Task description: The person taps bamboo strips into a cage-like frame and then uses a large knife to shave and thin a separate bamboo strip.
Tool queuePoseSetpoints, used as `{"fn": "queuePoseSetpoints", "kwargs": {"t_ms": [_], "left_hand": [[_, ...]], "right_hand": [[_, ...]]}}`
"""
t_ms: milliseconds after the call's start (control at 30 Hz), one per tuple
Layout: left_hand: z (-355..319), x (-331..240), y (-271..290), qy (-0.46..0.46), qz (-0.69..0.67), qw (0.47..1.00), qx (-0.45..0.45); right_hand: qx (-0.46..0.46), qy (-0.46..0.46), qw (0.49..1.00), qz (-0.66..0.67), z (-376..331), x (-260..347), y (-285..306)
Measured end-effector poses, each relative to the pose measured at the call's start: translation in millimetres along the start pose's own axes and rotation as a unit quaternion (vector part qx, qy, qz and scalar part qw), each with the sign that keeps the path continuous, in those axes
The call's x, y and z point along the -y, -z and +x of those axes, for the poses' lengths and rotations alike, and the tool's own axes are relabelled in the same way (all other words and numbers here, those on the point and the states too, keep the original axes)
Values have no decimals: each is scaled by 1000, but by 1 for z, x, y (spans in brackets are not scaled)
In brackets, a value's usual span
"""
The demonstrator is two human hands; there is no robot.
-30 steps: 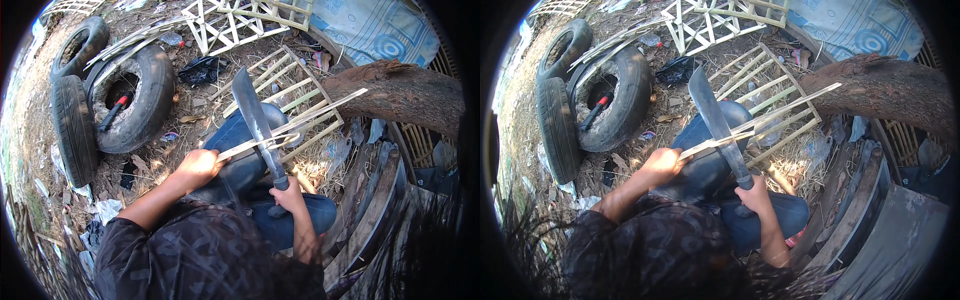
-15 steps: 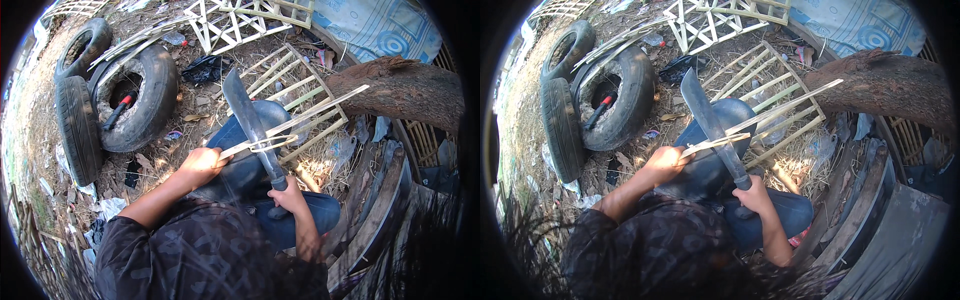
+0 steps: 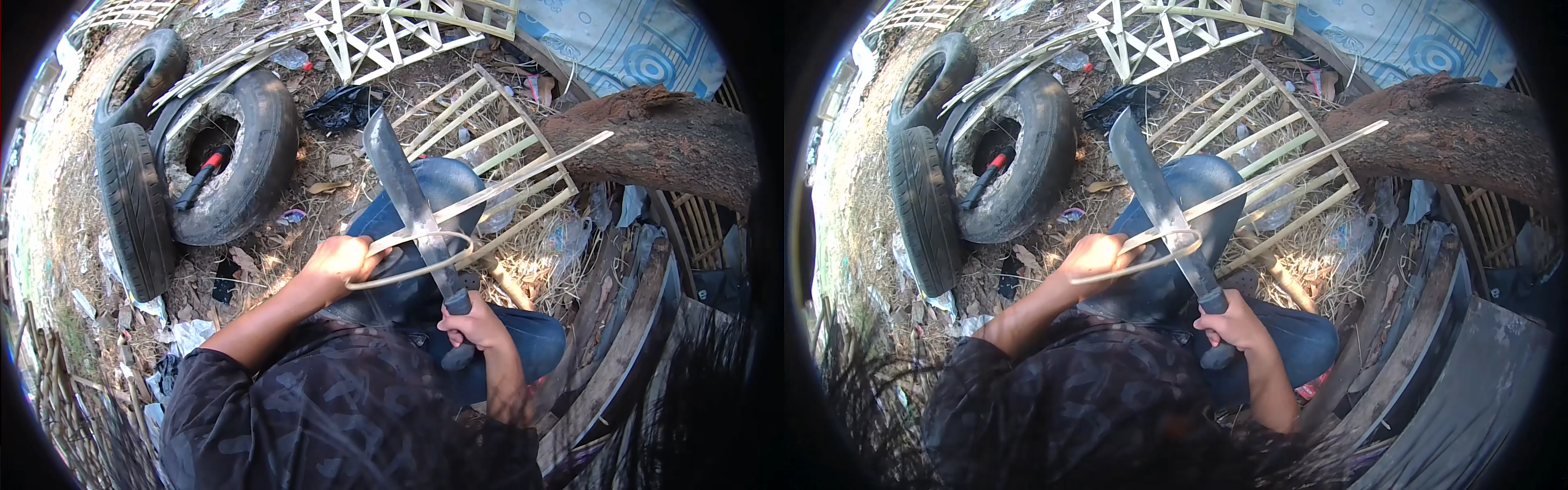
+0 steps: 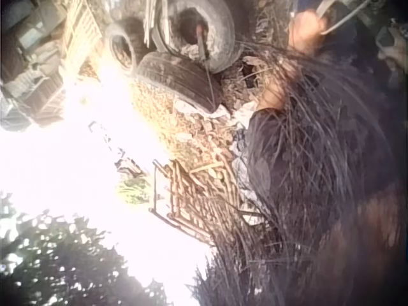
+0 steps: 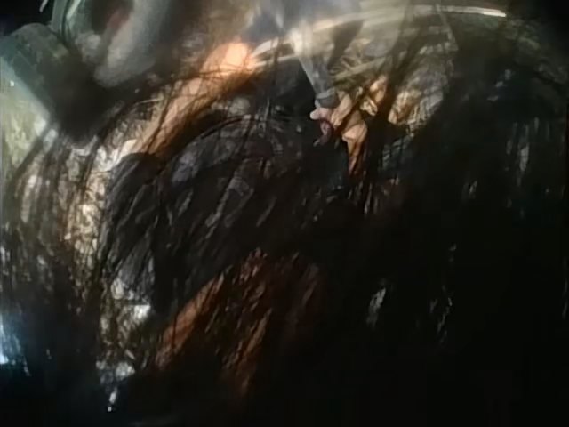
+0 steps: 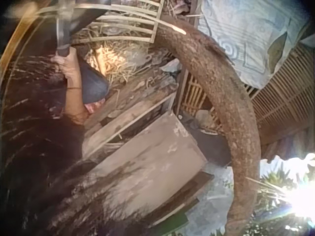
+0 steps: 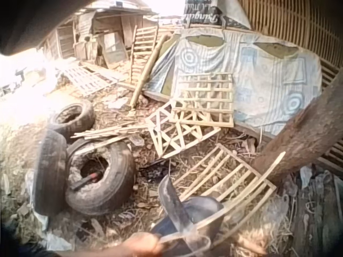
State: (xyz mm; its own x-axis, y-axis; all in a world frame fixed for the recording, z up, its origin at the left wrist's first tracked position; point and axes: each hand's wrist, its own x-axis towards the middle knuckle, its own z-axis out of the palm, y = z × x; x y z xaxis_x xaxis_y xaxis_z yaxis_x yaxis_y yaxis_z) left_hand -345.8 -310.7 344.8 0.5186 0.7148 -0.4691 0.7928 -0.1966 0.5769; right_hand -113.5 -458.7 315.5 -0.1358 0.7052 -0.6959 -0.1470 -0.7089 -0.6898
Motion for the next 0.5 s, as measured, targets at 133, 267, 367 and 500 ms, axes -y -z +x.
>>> {"fn": "queuePoseSetpoints", "kwargs": {"t_ms": [133,267,367,500], "left_hand": [[1,-3,1,14,-22,1000,17],[-4,-12,15,30,-46,998,39],[-1,8,2,-6,-64,998,7],[0,12,1,-14,-63,998,-3]], "right_hand": [[-31,9,999,4,3,-12,-9],[-122,76,986,-89,4,-11,-25],[-72,65,993,-66,6,-10,-31],[35,1,998,46,8,-9,-25]]}}
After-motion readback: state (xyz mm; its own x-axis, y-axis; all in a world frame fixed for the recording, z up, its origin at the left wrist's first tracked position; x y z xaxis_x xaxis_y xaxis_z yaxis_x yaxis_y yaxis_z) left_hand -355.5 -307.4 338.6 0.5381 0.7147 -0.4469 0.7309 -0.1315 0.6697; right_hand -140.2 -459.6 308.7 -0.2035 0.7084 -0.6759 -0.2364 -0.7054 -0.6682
